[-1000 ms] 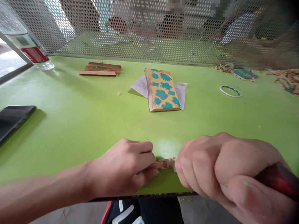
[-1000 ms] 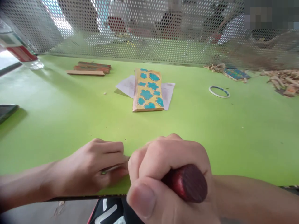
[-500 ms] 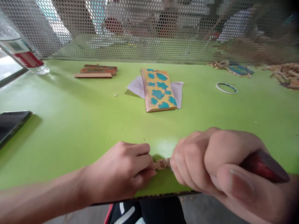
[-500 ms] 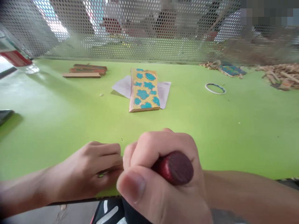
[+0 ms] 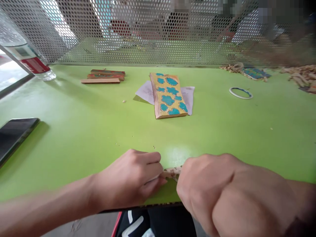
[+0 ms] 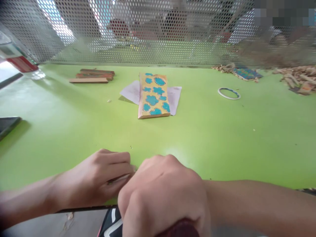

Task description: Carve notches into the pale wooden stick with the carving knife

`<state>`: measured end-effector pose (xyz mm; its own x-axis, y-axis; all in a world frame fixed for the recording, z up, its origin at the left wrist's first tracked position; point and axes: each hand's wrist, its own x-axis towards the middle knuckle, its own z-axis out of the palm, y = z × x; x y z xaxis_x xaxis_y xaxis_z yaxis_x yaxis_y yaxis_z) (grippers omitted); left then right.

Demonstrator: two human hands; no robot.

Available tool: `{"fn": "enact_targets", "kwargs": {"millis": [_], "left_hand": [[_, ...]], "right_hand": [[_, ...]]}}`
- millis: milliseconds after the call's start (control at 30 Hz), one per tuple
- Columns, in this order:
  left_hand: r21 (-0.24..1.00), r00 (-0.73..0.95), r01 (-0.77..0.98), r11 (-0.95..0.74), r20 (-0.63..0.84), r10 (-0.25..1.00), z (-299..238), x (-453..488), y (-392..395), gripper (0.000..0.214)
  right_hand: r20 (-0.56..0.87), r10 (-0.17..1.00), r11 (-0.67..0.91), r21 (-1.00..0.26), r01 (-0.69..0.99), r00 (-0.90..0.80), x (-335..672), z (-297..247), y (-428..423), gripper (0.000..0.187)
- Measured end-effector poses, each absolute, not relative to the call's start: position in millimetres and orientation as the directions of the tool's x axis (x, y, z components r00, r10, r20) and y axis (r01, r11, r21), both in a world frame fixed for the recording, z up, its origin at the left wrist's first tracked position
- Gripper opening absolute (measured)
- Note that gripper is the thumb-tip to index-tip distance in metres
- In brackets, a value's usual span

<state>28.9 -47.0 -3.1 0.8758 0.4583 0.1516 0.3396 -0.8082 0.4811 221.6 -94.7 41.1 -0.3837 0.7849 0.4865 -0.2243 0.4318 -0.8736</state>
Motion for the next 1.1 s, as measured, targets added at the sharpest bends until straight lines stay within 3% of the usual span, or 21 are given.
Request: {"fn": "enact_targets", "kwargs": {"millis": [133,300,467,600,733,867,1100], "left_hand": [[0.508,0.866,0.327,-0.797,0.176,0.468,-3,30,-47,0.031],[0.51,0.853,0.332,-0.794,0.198,0.483,-3,29,-48,0.029],[0.391,0.877,0.296,-0.872,0.249,0.41,-5,28,-49,0.032],[0.449,0.885,0.285,-0.847,0.215,0.412,-4,28,-47,0.03],[0.528,0.882,0.264,-0.808,0.206,0.423,-2,29,-47,0.024],[0.548,0.887,0.242,-0.801,0.209,0.411,-2,28,-48,0.022],[0.521,0.863,0.272,-0.809,0.239,0.444,-6,27,-52,0.022]], "right_hand": [[0.471,0.848,0.415,-0.875,-0.25,-0.241,218,37,-96,0.054],[0.333,0.938,0.293,-0.911,-0.29,-0.099,216,29,-98,0.055],[0.392,0.904,0.334,-0.895,-0.294,-0.167,223,29,-98,0.054],[0.334,0.895,0.245,-0.922,-0.299,-0.296,237,26,-94,0.052],[0.205,0.907,0.058,-0.926,-0.373,-0.369,246,29,-85,0.049],[0.069,0.952,-0.064,-0.907,-0.417,-0.297,244,34,-77,0.049],[0.212,0.929,0.067,-0.903,-0.424,-0.304,254,24,-80,0.044]]}}
